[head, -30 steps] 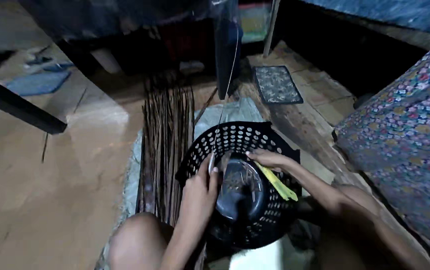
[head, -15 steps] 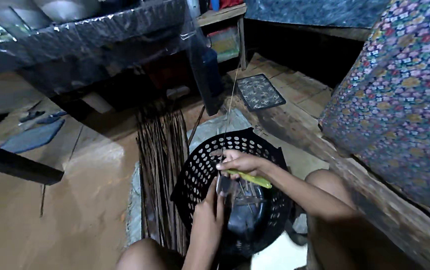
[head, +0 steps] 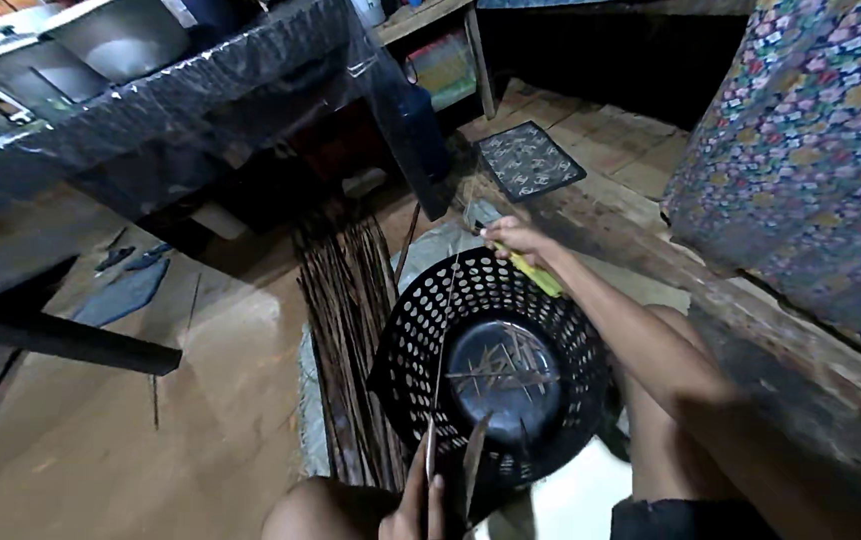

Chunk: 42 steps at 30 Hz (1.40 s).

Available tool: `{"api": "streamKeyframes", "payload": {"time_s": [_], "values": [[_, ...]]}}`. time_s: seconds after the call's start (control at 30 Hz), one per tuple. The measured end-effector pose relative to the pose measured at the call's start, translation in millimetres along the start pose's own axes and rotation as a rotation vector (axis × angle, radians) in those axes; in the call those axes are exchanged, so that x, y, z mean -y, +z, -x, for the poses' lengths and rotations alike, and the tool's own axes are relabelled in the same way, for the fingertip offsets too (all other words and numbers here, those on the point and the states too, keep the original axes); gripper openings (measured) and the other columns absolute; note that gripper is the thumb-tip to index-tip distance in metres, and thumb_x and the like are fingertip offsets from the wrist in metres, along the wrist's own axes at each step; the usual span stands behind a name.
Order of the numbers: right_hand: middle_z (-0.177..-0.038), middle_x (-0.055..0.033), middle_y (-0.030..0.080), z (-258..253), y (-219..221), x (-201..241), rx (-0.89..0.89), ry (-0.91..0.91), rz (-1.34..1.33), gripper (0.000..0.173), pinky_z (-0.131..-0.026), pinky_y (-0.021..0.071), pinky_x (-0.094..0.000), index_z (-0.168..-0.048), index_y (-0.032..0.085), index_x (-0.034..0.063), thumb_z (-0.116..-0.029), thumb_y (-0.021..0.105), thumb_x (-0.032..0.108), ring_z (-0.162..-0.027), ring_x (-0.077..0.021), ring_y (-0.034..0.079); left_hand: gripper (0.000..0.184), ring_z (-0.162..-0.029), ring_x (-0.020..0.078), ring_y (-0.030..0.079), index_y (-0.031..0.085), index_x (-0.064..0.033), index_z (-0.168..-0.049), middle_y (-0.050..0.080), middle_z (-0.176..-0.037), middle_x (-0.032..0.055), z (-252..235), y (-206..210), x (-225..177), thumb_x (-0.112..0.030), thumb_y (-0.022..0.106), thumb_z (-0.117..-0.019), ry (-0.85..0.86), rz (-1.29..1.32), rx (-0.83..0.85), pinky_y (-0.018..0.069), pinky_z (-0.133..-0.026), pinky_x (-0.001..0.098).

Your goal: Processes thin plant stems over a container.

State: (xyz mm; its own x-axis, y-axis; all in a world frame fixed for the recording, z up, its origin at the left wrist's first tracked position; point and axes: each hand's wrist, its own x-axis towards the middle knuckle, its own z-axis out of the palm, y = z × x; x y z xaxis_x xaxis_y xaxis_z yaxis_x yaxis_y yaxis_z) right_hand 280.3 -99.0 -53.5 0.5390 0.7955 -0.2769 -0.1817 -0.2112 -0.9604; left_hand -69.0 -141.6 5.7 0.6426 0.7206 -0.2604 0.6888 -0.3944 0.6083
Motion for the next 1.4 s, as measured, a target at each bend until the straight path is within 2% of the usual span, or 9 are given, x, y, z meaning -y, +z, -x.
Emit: {"api": "streamKeyframes", "payload": {"time_s": [0.13, 0.2, 0.27, 0.33, 0.4, 0.57, 0.9, 1.17, 1.4], "values": [[-0.084, -0.0098, 0.055, 34, 24, -5, 0.465, 0.131, 0.707, 0.024, -0.067, 0.044, -0.0289, -0.113, 0.06, -0.0088, -0.1046, 0.056, 0.013, -0.068, -0.0129, 0.049, 0.045, -0.065, 0.0285, 0.063, 0.045, 0.0108, -0.147, 0.067, -0.078, 0.0221, 4, -4, 1, -0.008, 0.046, -0.1057, -0.047, -0.023, -0.04, 0.0526, -0.068, 0.0443], [-0.124, -0.0348, 0.059, 56, 46, -8, 0.622, 0.221, 1.016, 0.052, -0.101, 0.0418, -0.0566, -0.132, 0.053, -0.0166, -0.0968, 0.071, 0.018, -0.115, -0.0429, 0.058, 0.047, -0.067, 0.032, 0.064, 0.042, 0.0109, -0.149, 0.067, -0.079, 0.0239, 2, -4, -2, -0.009, 0.046, -0.1061, -0.065, -0.058, -0.039, 0.0524, -0.07, 0.0466], [-0.146, -0.0389, 0.044, 64, 56, -12, 0.633, 0.253, 1.022, 0.073, -0.114, 0.0293, -0.063, -0.148, 0.036, -0.0157, -0.0981, 0.07, 0.025, -0.138, -0.0509, 0.043, 0.049, -0.07, 0.0392, 0.066, 0.04, 0.0101, -0.151, 0.068, -0.083, 0.0279, 0, -2, -6, -0.01, 0.046, -0.1067, -0.084, -0.114, -0.038, 0.0528, -0.073, 0.0515], [-0.136, -0.0344, 0.054, 65, 57, -9, 0.578, 0.181, 0.873, 0.061, -0.107, 0.0393, -0.0545, -0.151, 0.035, -0.0099, -0.1084, 0.051, 0.031, -0.123, -0.0429, 0.055, 0.05, -0.076, 0.0467, 0.068, 0.039, 0.0099, -0.151, 0.069, -0.088, 0.0318, -1, 1, -8, -0.009, 0.047, -0.1063, -0.095, -0.155, -0.039, 0.0528, -0.077, 0.0568], [-0.097, -0.0148, 0.056, 69, 58, 2, 0.574, 0.148, 0.634, 0.045, -0.074, 0.0448, -0.0312, -0.143, 0.041, -0.0054, -0.1137, 0.033, 0.028, -0.076, -0.0163, 0.052, 0.05, -0.077, 0.049, 0.069, 0.039, 0.0102, -0.151, 0.07, -0.089, 0.0325, -2, 5, -9, -0.009, 0.049, -0.1057, -0.081, -0.166, -0.042, 0.0533, -0.077, 0.0583], [-0.069, 0.0068, 0.047, 89, 69, 0, 0.789, 0.201, -0.009, 0.018, -0.052, 0.0412, -0.0118, -0.117, 0.047, 0.0029, -0.112, 0.034, 0.015, -0.053, 0.0027, 0.045, 0.051, -0.075, 0.0495, 0.07, 0.04, 0.0119, -0.149, 0.07, -0.091, 0.0329, -1, 14, -16, -0.001, 0.051, -0.1009, 0.011, -0.168, -0.084, 0.0548, -0.073, 0.0589], [-0.067, 0.0064, 0.049, 48, 37, 11, 0.296, 0.083, -0.088, 0.023, -0.05, 0.0386, -0.0112, -0.107, 0.058, -0.0032, -0.1106, 0.041, 0.012, -0.051, 0.0034, 0.043, 0.054, -0.076, 0.05, 0.07, 0.041, 0.0074, -0.151, 0.069, -0.101, 0.033, 6, 24, -26, 0.002, 0.053, -0.0994, -0.011, -0.282, -0.057, 0.0553, -0.069, 0.0593], [-0.066, 0.0119, 0.047, 13, -35, 19, -0.202, 0.114, -0.298, 0.02, -0.045, 0.0379, -0.01, -0.103, 0.048, 0.0186, -0.1126, 0.035, 0.03, -0.048, 0.0053, 0.04, 0.059, -0.083, 0.0452, 0.072, 0.043, -0.0021, -0.154, 0.069, -0.111, 0.0293, 14, 31, -23, 0.005, 0.055, -0.0969, -0.003, -0.243, 0.11, 0.0576, -0.072, 0.0542], [-0.061, 0.0181, 0.047, -3, -90, 6, -0.317, -0.012, -0.357, 0.029, -0.045, 0.0379, -0.0085, -0.094, 0.049, 0.0257, -0.113, 0.029, 0.034, -0.046, 0.0079, 0.042, 0.051, -0.127, 0.0487, 0.056, 0.06, -0.0004, -0.141, 0.061, -0.135, 0.0272, 30, 24, 25, -0.033, 0.053, -0.1029, 0.252, -0.207, 0.171, 0.0436, -0.101, 0.0622]]}}
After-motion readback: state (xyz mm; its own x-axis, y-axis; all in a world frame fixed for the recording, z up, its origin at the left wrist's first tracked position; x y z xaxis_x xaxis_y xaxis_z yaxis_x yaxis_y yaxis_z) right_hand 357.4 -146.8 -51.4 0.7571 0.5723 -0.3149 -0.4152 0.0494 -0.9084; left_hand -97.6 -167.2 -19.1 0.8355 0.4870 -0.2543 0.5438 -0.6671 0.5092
